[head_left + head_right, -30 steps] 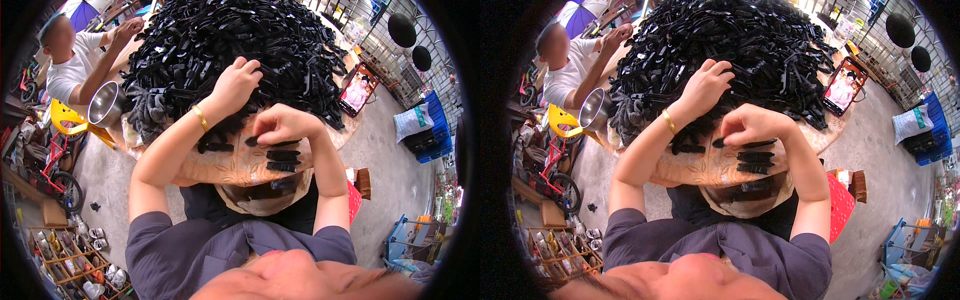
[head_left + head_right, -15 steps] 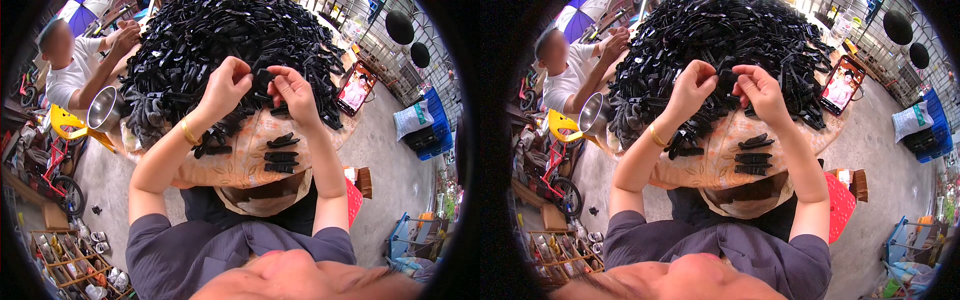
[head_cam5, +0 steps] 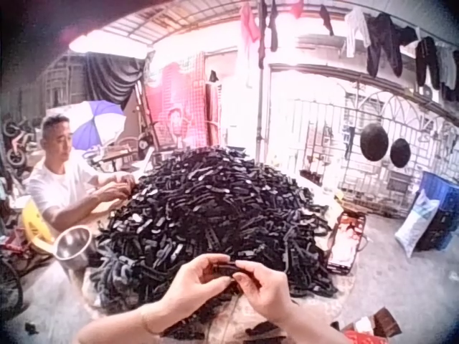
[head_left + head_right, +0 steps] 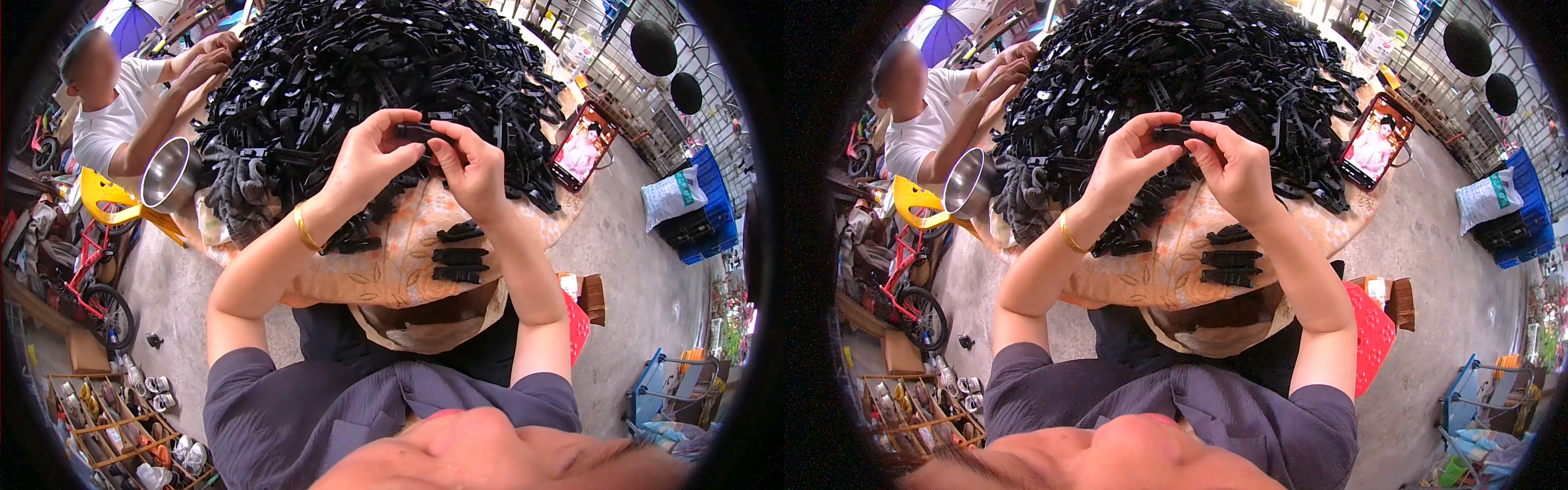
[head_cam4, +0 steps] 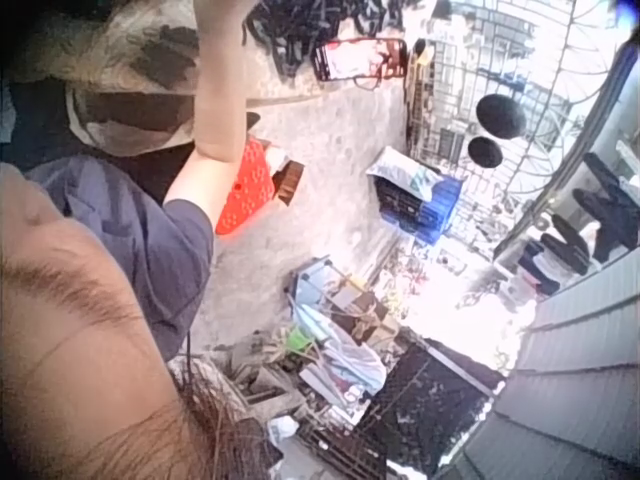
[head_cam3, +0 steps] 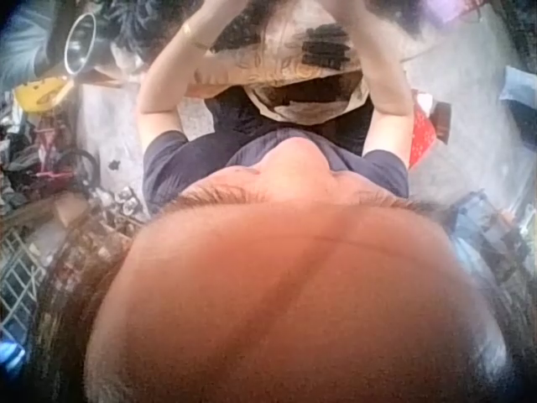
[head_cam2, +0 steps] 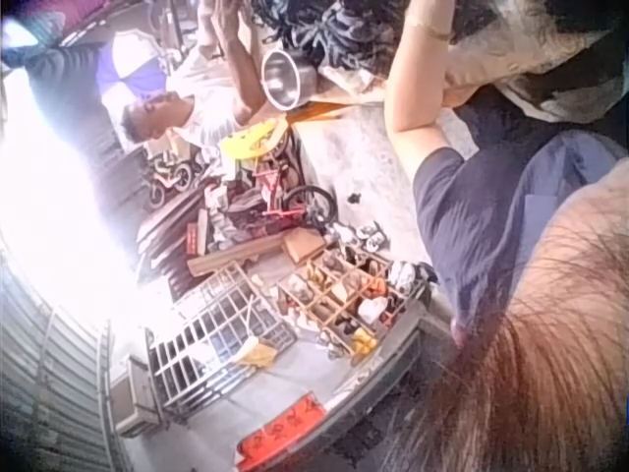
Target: The person picks black plastic pieces from a pile on the table, snaps smaller components into them by hand to assemble them, and places the assembled pieces onto the table.
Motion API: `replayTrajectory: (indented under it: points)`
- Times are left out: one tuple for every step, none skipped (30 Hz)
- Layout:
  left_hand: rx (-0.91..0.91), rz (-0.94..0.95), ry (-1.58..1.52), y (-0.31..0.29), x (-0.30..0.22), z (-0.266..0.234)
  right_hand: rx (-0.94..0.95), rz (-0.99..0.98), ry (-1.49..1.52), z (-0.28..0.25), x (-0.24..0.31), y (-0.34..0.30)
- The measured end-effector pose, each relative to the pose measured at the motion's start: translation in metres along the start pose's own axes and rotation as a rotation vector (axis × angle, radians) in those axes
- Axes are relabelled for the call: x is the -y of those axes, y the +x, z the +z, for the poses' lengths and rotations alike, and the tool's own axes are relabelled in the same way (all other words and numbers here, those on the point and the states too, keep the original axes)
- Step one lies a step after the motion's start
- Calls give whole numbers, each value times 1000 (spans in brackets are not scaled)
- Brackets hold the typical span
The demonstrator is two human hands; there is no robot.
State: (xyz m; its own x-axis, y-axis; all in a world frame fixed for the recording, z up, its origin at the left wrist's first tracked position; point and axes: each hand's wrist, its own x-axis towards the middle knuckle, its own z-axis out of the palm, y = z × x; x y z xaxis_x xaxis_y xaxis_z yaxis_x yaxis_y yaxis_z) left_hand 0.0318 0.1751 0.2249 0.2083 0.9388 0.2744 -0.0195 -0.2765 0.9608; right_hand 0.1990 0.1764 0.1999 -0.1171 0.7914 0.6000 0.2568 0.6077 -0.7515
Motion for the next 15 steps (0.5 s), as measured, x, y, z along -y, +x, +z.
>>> replayTrajectory:
  points:
    - [32,-17,-36,0,-3,0,-17,-25,-58,-1,-1,0]
    - [65,-34,-72,-1,-4,-1,-17,-24,-59,-4,0,1]
    - [39,-22,-26,1,-3,-5,22,-119,-178,-7,3,3]
    - [14,-10,20,4,-2,-9,61,-214,-297,-9,6,5]
    - [33,-13,7,4,-2,-12,63,-214,-293,-8,8,8]
    - [33,-13,7,4,-1,-11,-28,-256,-319,-7,9,12]
    - [47,31,38,5,0,-11,-119,-297,-344,-7,10,14]
    - [61,76,70,5,1,-10,-120,-297,-343,-8,7,13]
    - [62,76,69,4,0,-10,54,-62,-64,-11,3,10]
    - [79,89,129,3,-1,-9,224,174,217,-14,1,9]
    - [96,101,188,2,-2,-8,243,159,149,-17,1,9]
    - [97,100,189,1,-5,-8,242,160,150,-18,1,8]
    - [99,136,258,0,-8,-8,229,134,119,-17,1,7]
    - [102,172,328,-1,-10,-7,216,109,88,-17,1,6]
    - [101,171,329,-3,-10,-7,217,109,90,-17,3,5]
